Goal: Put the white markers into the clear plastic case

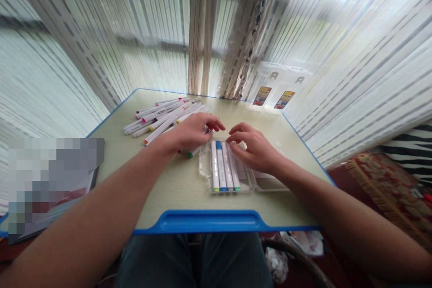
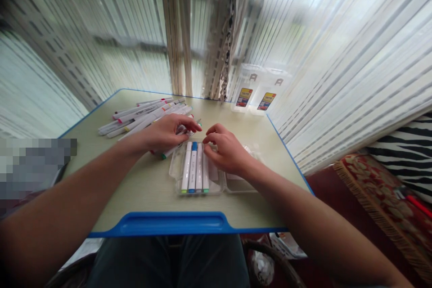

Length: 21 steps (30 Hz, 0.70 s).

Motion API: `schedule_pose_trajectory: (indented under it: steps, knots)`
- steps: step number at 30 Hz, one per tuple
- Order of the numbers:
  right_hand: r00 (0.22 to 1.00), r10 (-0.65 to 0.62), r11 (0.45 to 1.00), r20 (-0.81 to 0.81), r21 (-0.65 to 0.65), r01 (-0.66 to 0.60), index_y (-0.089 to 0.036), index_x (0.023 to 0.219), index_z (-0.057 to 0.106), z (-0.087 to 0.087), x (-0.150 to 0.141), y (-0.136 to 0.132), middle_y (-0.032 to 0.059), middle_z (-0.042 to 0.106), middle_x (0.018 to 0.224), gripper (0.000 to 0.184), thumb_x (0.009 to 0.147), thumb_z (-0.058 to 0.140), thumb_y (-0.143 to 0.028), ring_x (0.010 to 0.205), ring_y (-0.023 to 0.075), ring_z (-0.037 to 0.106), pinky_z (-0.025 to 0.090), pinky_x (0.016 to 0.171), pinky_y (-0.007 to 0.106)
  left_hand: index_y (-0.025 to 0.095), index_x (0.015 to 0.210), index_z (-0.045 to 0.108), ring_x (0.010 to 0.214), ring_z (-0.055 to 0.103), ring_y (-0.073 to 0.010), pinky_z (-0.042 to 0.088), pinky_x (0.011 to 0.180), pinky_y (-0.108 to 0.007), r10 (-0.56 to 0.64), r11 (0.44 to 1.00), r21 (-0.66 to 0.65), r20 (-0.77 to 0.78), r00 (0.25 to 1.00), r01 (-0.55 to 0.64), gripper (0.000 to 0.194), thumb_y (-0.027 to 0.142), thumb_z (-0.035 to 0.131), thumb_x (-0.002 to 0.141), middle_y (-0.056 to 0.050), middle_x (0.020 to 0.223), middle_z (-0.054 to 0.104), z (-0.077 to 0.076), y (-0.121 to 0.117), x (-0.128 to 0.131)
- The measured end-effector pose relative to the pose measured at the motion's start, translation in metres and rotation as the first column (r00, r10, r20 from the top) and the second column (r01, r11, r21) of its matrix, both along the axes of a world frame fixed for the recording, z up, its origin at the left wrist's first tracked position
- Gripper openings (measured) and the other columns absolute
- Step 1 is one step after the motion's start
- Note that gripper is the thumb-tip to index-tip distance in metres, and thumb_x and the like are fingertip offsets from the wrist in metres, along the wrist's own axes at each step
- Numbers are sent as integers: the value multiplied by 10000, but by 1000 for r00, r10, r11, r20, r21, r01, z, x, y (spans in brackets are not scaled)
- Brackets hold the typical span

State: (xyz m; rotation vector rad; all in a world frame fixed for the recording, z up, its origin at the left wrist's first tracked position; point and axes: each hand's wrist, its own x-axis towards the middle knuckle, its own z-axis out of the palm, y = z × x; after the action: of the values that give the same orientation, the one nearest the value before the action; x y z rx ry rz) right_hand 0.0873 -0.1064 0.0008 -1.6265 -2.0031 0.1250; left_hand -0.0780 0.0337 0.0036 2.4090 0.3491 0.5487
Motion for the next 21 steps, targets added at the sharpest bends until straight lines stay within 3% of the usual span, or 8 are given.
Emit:
schedule_pose_trajectory:
  steps: [13, 21]
  knots:
    - [999, 28, 999, 19, -29, -27, -114, 872, 706, 0, 1, 1, 112, 616, 1024, 179, 796, 548, -79, 864, 175, 607, 477, 834, 309, 159, 1003, 707, 854, 635, -158, 493, 792, -274, 12, 998, 57, -23, 1000, -11, 380, 50, 540, 681, -34, 942, 719, -2, 1, 1]
    - [999, -4, 999, -32, -37, 3, -127, 858, 701, 1, -2, 0, 90, 637, 936, 178, 807, 535, -89, 796, 164, 612, 481, 765, 289, 160, 1000, 706, 847, 633, -148, 497, 799, -266, -10, 999, 42, -3, 1000, 10, 398, 14, 525, 677, -37, 941, 717, -4, 1, -1]
